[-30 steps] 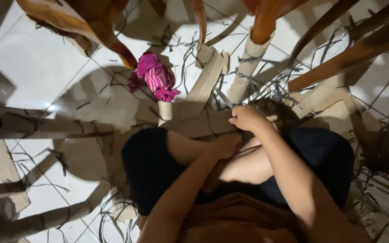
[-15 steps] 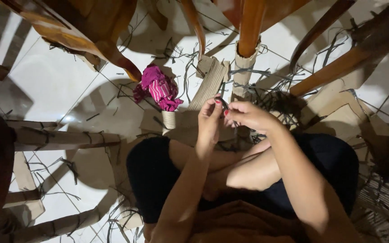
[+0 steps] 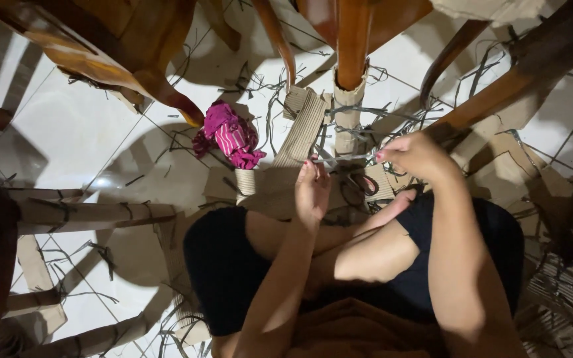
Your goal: Tying and wrapping thin black strings around the legs of wooden furniture.
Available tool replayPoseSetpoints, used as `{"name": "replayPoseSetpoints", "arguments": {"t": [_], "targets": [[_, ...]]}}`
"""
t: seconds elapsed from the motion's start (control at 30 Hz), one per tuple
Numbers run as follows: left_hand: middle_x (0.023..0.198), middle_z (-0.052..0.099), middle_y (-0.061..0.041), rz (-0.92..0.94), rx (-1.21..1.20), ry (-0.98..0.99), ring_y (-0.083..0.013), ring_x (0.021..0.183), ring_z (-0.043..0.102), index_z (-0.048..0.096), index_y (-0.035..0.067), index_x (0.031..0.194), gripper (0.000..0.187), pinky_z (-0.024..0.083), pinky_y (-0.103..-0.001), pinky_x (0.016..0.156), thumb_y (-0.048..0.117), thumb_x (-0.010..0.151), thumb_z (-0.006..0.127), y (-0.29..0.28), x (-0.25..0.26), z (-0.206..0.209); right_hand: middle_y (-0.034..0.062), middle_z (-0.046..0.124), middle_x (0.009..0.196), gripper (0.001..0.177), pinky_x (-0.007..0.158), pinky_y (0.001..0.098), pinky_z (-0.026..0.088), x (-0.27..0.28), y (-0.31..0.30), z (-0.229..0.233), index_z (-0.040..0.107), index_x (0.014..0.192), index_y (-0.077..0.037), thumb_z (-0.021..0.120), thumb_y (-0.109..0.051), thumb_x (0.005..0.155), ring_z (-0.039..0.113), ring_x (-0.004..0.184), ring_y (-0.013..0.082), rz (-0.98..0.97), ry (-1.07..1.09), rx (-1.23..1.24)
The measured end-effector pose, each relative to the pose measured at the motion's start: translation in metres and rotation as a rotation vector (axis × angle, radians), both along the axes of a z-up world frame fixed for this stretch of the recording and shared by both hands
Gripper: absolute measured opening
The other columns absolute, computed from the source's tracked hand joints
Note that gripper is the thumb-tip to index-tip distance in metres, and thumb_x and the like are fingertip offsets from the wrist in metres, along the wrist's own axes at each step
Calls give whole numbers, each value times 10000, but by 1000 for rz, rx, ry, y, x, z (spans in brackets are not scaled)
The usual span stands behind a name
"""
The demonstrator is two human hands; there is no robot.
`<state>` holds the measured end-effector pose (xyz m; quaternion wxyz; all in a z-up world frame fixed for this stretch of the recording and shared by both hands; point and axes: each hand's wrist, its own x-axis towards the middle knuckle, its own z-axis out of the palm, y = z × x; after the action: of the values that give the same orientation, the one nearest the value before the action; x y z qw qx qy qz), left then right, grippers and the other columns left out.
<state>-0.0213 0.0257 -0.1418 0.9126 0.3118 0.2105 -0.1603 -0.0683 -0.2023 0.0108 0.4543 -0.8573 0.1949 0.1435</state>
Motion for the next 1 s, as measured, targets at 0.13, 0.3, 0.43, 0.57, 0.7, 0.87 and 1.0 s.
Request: {"name": "replayPoseSetpoints", "arguments": {"t": [0.13,0.3,0.43,0.57,0.7,0.87,1.0], "targets": [[1032,742,87,-16,6,-7,-72,955,673,680,198,1074,165,450,-264,873,319,975,731,-9,-4,-17,79,729,694,188,692,380,537,-3,-14,-7,804,1079,-130,671,-235,1000,674,687,216,-64,-76,-31],[794,653,86,-128,115,-24,-61,732,619,629,200,920,191,432,-238,713,329,964,762,-30,-21,-21,196,689,1278,183,1158,580,417,5,-4,13,603,891,-107,579,-228,1026,618,1324,357,-206,-280,974],[752,625,103,-169,185,5,-36,716,604,646,178,943,203,425,-204,725,358,983,730,-37,-19,-39,-4,489,716,274,679,291,408,4,-15,-24,488,803,-151,569,-288,1027,535,727,167,-121,-315,1102],[729,629,78,-101,234,-86,-32,668,610,680,137,992,152,483,-181,681,276,983,741,-35,-7,-36,147,583,968,325,759,387,463,-4,-5,-2,674,1143,16,701,-217,917,544,900,293,12,-203,300],[697,608,85,-87,316,-157,-2,642,591,692,92,1035,141,492,-146,665,220,990,731,-33,-5,-34,111,796,1102,282,909,417,571,11,-20,-68,851,999,-247,811,-439,796,720,1107,335,187,89,-217],[682,593,67,-66,346,-154,-12,613,578,702,82,1005,125,480,-138,602,206,999,716,-38,-11,-43,109,803,864,197,840,433,593,-5,-16,0,853,997,-207,729,-279,862,765,897,338,82,208,-298],[830,687,10,-23,368,-162,-58,782,650,716,67,1083,166,531,-183,764,204,990,724,-36,-13,-24,-16,767,714,125,674,387,596,-8,-40,-18,813,914,-426,712,-356,890,773,733,286,-220,196,-537]]}}
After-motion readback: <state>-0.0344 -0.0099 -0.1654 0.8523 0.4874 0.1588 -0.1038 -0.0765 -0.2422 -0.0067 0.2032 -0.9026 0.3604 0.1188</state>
